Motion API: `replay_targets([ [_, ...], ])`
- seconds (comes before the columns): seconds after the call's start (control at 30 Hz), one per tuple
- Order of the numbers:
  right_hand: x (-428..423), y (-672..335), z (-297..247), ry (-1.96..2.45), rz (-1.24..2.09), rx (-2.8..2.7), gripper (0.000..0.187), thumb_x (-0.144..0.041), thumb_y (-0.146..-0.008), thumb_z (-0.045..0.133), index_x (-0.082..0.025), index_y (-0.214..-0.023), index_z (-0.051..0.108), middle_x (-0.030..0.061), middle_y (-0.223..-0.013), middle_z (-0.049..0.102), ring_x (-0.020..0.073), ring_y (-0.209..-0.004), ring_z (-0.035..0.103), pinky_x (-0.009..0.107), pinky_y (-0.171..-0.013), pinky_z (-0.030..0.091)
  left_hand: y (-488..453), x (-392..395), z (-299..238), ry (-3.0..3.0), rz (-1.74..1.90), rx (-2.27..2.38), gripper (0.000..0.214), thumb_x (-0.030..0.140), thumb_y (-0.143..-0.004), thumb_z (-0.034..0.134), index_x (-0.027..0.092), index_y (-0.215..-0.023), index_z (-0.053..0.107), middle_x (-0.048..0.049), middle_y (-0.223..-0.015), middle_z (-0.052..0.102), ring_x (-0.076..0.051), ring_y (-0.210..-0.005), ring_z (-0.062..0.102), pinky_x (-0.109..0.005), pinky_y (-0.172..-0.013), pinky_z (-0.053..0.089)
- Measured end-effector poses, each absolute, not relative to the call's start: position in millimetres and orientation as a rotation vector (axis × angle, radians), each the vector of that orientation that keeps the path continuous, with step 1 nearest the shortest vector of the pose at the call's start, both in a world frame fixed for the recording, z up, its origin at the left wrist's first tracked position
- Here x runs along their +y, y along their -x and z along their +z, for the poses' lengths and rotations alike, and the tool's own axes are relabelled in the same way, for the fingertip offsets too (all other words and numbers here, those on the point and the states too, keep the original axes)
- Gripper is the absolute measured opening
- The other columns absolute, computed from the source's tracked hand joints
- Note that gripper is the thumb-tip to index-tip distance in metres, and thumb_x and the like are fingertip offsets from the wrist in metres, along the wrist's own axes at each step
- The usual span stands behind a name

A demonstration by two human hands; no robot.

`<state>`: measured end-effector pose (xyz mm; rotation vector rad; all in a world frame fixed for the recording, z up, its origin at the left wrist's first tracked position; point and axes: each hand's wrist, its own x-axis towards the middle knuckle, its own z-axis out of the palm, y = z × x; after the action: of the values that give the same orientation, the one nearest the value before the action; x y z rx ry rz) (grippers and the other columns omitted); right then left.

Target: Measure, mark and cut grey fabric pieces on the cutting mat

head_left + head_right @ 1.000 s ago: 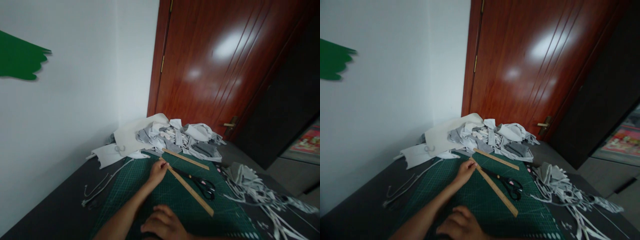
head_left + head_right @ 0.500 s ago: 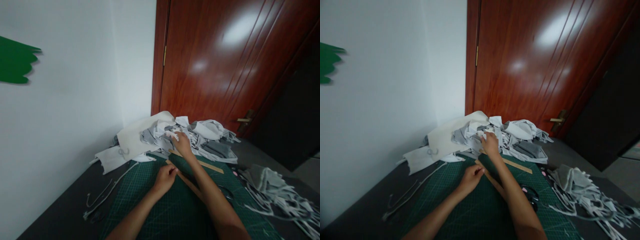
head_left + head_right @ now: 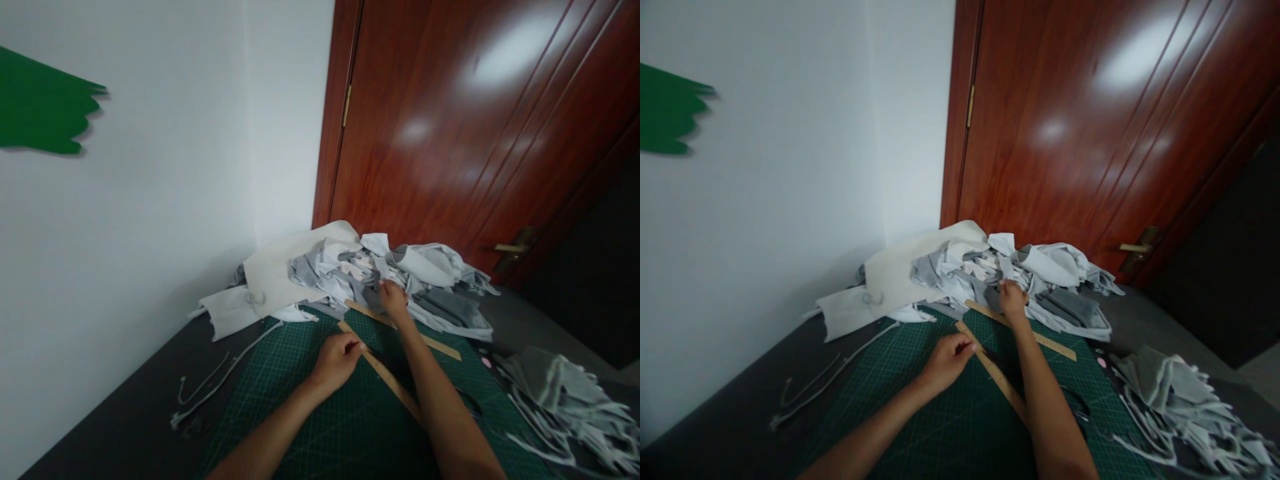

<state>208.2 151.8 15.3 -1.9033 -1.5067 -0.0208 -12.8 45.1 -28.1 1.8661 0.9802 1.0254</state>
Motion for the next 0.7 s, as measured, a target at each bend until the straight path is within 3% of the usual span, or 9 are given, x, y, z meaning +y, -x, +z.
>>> replay_targets([
  [0.17, 132.6, -204.5, 52.3, 1.557, -0.129, -1.347, 0.054, -0.054, -0.095, 0.048, -0.011, -0.117, 0.073, 0.0208, -0.119, 0.075, 0.0314, -0.110, 0.068, 0.043, -0.095, 0.051, 12.8, 47.9, -32.6, -1.835, 1.051, 0.960, 0.038, 0.049, -0.095, 0.054, 0.019, -0.075, 0.067, -0.0002, -0.067, 0.060, -0.016, -0.066, 0.056, -0.027, -0.063, 0.038],
  [0.27, 107.7, -177.1, 65.2, 1.232, 0.119, -1.208, 0.050, -0.061, -0.082, 0.068, -0.016, -0.103, 0.075, 0.0123, -0.098, 0.078, 0.0275, -0.091, 0.069, 0.041, -0.086, 0.055, 12.8, 49.5, -33.5, -1.662, 1.118, 0.927, 0.051, 0.064, -0.097, 0.048, 0.018, -0.109, 0.067, -0.0006, -0.076, 0.063, -0.016, -0.064, 0.057, -0.026, -0.059, 0.042],
  [0.37, 68.4, -133.9, 59.5, 1.123, 0.369, -1.250, 0.036, -0.053, -0.077, 0.077, -0.021, -0.093, 0.074, 0.0061, -0.089, 0.076, 0.0241, -0.084, 0.068, 0.039, -0.082, 0.055, 14.9, 51.5, -29.9, -1.379, 1.117, 0.820, 0.079, 0.083, -0.087, 0.049, 0.019, -0.133, 0.055, -0.0044, -0.091, 0.068, -0.017, -0.067, 0.063, -0.024, -0.049, 0.041],
  [0.43, 35.1, -107.7, 43.7, 1.099, 0.491, -1.282, 0.026, -0.046, -0.080, 0.077, -0.022, -0.088, 0.073, 0.0051, -0.086, 0.075, 0.0241, -0.082, 0.068, 0.038, -0.080, 0.055, 17.1, 53.6, -25.8, -1.201, 1.107, 0.699, 0.091, 0.094, -0.080, 0.044, 0.018, -0.126, 0.058, -0.0075, -0.093, 0.069, -0.020, -0.071, 0.066, -0.024, -0.047, 0.042],
  [0.5, -0.3, -92.5, 21.5, 1.090, 0.539, -1.326, 0.019, -0.042, -0.087, 0.071, -0.023, -0.088, 0.071, 0.0045, -0.086, 0.075, 0.0239, -0.081, 0.068, 0.037, -0.078, 0.056, 19.3, 55.8, -21.3, -1.044, 1.160, 0.624, 0.090, 0.097, -0.076, 0.047, 0.017, -0.114, 0.062, -0.0073, -0.089, 0.070, -0.020, -0.072, 0.066, -0.026, -0.052, 0.046],
  [0.63, -57.8, -103.2, -20.4, 1.127, 0.432, -1.447, 0.016, -0.041, -0.095, 0.064, -0.025, -0.092, 0.068, 0.0038, -0.089, 0.073, 0.0246, -0.086, 0.068, 0.038, -0.083, 0.056, 21.3, 56.2, -13.9, -0.976, 1.258, 0.628, 0.067, 0.074, -0.067, 0.082, 0.018, -0.098, 0.066, 0.0008, -0.078, 0.068, -0.015, -0.068, 0.062, -0.024, -0.060, 0.047],
  [0.7, -72.4, -119.6, -31.3, 1.130, 0.450, -1.504, 0.018, -0.043, -0.093, 0.068, -0.025, -0.094, 0.067, 0.0059, -0.098, 0.074, 0.0272, -0.097, 0.069, 0.041, -0.091, 0.056, 20.7, 52.1, -11.1, -1.006, 1.205, 0.623, 0.061, 0.066, -0.063, 0.089, 0.017, -0.092, 0.069, 0.0024, -0.072, 0.066, -0.013, -0.063, 0.059, -0.023, -0.058, 0.044],
])
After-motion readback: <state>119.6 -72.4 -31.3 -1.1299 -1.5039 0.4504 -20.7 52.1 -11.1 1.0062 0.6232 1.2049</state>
